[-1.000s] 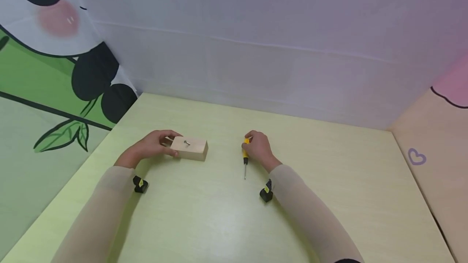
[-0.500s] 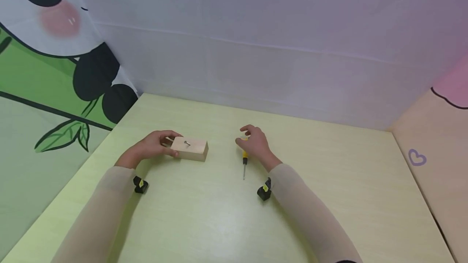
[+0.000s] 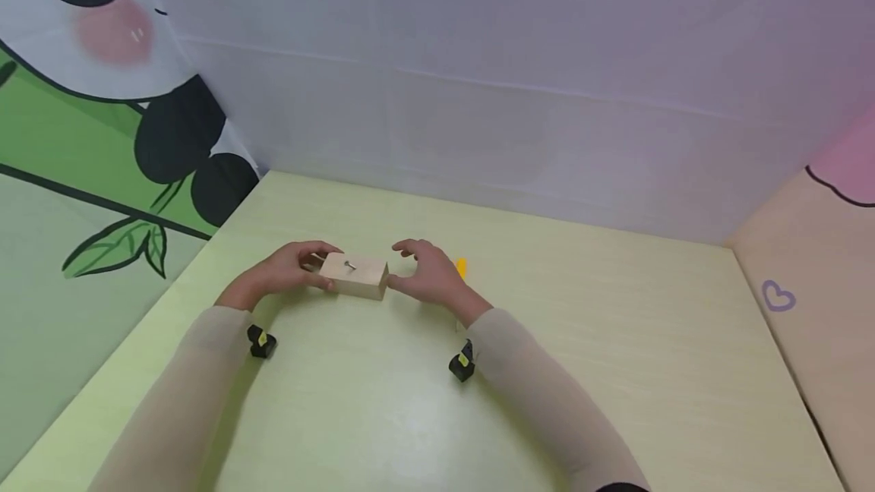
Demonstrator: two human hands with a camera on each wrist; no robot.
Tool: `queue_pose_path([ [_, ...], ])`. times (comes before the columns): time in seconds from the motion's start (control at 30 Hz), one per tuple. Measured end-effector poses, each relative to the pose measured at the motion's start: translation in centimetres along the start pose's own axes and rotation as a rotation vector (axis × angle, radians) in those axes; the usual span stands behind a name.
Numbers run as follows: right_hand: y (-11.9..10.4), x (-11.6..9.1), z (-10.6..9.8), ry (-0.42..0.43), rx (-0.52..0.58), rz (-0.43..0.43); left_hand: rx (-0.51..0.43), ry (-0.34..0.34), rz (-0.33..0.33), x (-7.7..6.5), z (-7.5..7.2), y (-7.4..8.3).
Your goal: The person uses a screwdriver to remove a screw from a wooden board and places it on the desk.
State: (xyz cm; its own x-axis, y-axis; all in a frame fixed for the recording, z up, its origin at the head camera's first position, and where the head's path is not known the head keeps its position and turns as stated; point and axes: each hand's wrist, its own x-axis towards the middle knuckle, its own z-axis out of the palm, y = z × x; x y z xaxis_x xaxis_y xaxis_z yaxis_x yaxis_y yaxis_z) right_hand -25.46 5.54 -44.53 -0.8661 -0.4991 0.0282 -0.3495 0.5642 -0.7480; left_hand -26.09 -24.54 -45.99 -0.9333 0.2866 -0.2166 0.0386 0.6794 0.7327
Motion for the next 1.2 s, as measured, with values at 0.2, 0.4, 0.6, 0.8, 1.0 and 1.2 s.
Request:
queue_pose_path([
  [0.2, -0.4, 0.5, 1.5, -0.041, -0.057, 0.009, 0.017, -0.008, 0.011, 0.2, 0.0, 0.0],
  [0.4, -0.6, 0.7, 2.3, -0.026, -0.075, 0.023, 0.028, -0.009, 0.036, 0.2, 0.4, 0.3],
  [0.6, -0.8, 0.6, 2.2, -0.012, -0.056, 0.053, 0.032, 0.006, 0.100, 0.0, 0.7, 1.0],
  [0.8, -1.0, 0.8, 2.2, -0.018, -0.060, 0.070, -0.041, 0.082, 0.177, 0.1, 0.9, 1.6],
  [1.0, -0.8, 0.8, 2.1, -0.018, -0.036, 0.085, -0.099, 0.114, 0.209, 0.5, 1.1, 2.3],
  [1.2, -0.6, 1.0, 2.2, -0.020, -0.007, 0.098, -0.101, 0.092, 0.200, 0.8, 1.4, 3.0],
])
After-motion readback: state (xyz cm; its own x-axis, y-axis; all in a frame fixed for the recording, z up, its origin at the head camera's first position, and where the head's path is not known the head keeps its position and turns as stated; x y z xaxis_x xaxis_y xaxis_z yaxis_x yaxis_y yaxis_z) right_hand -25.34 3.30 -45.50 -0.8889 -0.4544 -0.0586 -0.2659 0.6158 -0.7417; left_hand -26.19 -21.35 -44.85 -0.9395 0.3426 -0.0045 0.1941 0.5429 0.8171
